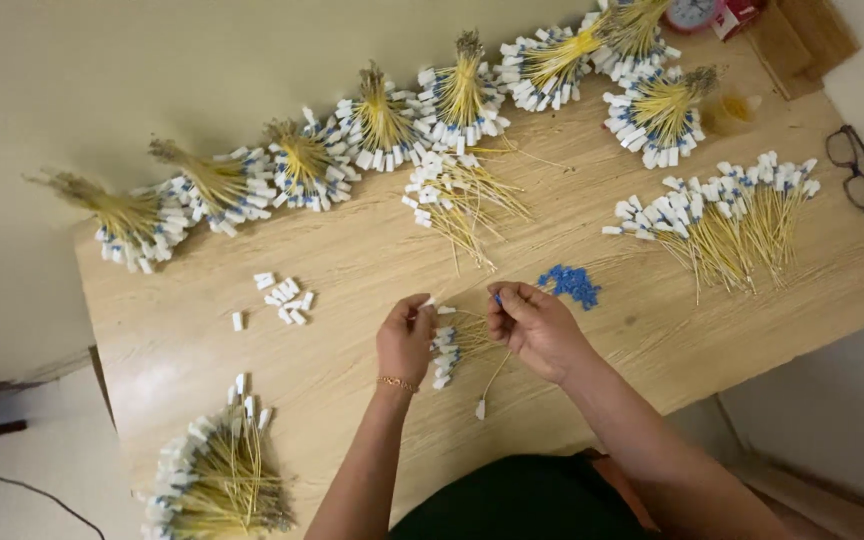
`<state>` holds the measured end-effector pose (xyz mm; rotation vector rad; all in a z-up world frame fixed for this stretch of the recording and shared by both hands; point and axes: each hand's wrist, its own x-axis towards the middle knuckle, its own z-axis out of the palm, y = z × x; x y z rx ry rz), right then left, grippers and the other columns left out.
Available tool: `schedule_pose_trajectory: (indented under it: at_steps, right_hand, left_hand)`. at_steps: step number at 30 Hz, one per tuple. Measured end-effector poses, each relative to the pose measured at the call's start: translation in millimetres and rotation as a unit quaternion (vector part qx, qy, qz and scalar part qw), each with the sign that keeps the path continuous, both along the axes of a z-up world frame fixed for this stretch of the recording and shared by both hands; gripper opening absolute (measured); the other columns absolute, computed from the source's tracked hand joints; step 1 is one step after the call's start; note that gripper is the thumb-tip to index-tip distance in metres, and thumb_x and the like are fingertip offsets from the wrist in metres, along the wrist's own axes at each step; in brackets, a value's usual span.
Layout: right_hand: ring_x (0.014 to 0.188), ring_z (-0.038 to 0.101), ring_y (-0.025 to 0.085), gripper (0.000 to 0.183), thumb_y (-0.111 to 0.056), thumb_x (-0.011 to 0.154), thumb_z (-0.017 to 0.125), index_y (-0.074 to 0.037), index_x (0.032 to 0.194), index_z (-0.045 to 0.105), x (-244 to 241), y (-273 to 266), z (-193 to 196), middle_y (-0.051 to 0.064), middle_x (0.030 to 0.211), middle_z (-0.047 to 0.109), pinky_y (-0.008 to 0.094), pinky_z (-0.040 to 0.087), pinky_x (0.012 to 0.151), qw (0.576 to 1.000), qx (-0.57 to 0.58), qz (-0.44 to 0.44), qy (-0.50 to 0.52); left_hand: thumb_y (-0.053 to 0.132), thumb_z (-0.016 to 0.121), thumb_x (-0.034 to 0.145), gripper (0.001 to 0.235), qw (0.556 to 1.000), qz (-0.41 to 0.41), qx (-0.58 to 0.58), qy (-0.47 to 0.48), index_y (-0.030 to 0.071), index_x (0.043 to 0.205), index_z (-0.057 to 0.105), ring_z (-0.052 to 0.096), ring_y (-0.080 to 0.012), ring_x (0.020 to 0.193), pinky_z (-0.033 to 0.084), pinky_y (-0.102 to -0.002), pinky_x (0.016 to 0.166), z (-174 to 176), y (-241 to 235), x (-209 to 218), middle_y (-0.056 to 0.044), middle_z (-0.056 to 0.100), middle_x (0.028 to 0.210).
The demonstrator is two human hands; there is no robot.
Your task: Assembling small blue components onto thin wires at a workbench
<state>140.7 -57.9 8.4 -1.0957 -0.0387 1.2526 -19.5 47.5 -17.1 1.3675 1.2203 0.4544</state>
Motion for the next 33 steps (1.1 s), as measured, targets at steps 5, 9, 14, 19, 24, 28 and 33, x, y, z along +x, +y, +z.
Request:
schedule_pose_trajectory:
  at_steps: [5, 9, 14, 19, 24, 28, 33]
  right_hand:
    - [0.073, 0.069, 0.015, 0.016, -0.017, 0.094, 0.061, -0.006, 0.107, 0.061, -8.7, -4.4, -1.2, 0.006, 0.087, 0.067, 0.025, 0.060, 0.064, 0.999, -0.006, 0.043, -0.025]
    - [0.075, 0.070, 0.016, 0.021, -0.010, 0.091, 0.064, -0.004, 0.111, 0.061, -6.1, -1.5, 1.2, 0.007, 0.088, 0.067, 0.027, 0.061, 0.066, 0.995, -0.011, 0.075, -0.066]
    - [0.072, 0.069, 0.019, 0.023, -0.008, 0.088, 0.069, 0.000, 0.108, 0.062, -3.2, 3.9, 12.2, 0.011, 0.085, 0.066, 0.030, 0.061, 0.065, 0.991, -0.013, 0.082, -0.104]
    - [0.073, 0.068, 0.016, 0.021, -0.010, 0.088, 0.069, 0.002, 0.105, 0.066, 6.5, 2.0, 22.8, 0.011, 0.082, 0.067, 0.026, 0.059, 0.062, 0.969, 0.023, 0.113, -0.218]
    - [0.073, 0.065, 0.015, 0.015, -0.011, 0.088, 0.070, 0.000, 0.099, 0.070, 14.2, -0.9, 49.0, 0.011, 0.082, 0.064, 0.027, 0.058, 0.061, 0.937, 0.035, 0.076, -0.339]
    - [0.071, 0.062, 0.011, 0.013, -0.011, 0.088, 0.072, -0.003, 0.099, 0.073, 16.5, -8.4, 54.3, 0.007, 0.079, 0.063, 0.025, 0.056, 0.059, 0.932, 0.018, 0.072, -0.356]
    - [0.073, 0.060, 0.011, 0.009, -0.005, 0.087, 0.070, -0.004, 0.096, 0.074, 21.9, -14.6, 46.5, 0.009, 0.078, 0.068, 0.027, 0.054, 0.065, 0.903, 0.046, 0.044, -0.425]
  left_hand:
    - [0.010, 0.064, 0.091, 0.022, 0.986, 0.075, -0.076, -0.129, 0.005, 0.113, 0.067, 0.066, -0.0157, 0.067, 0.060, -0.025, 0.057, -31.0, -17.0, -3.2, -0.009, 0.068, 0.083]
    - [0.012, 0.064, 0.092, 0.023, 0.971, 0.100, -0.112, -0.186, 0.004, 0.114, 0.067, 0.068, -0.0152, 0.066, 0.062, -0.026, 0.058, -15.1, -24.8, 8.6, -0.010, 0.068, 0.082]
    - [0.018, 0.057, 0.097, 0.020, 0.949, 0.129, -0.179, -0.224, 0.002, 0.106, 0.066, 0.069, -0.0201, 0.059, 0.061, -0.029, 0.050, 0.3, -38.0, 15.8, -0.014, 0.068, 0.076]
    - [0.023, 0.057, 0.098, 0.023, 0.944, 0.142, -0.169, -0.244, 0.002, 0.100, 0.066, 0.066, -0.0208, 0.054, 0.059, -0.029, 0.045, 6.5, -49.1, 33.0, -0.015, 0.066, 0.073]
    - [0.023, 0.060, 0.096, 0.022, 0.947, 0.157, -0.117, -0.254, 0.004, 0.101, 0.069, 0.065, -0.0188, 0.056, 0.058, -0.028, 0.047, 20.0, -66.6, 47.7, -0.015, 0.068, 0.076]
    - [0.026, 0.061, 0.095, 0.024, 0.941, 0.171, -0.107, -0.272, 0.005, 0.104, 0.070, 0.065, -0.0182, 0.057, 0.058, -0.027, 0.048, 26.9, -80.0, 62.8, -0.013, 0.067, 0.075]
    - [0.024, 0.061, 0.095, 0.025, 0.946, 0.158, -0.088, -0.270, 0.005, 0.108, 0.070, 0.064, -0.0161, 0.058, 0.056, -0.025, 0.049, 29.2, -84.4, 73.3, -0.011, 0.066, 0.074]
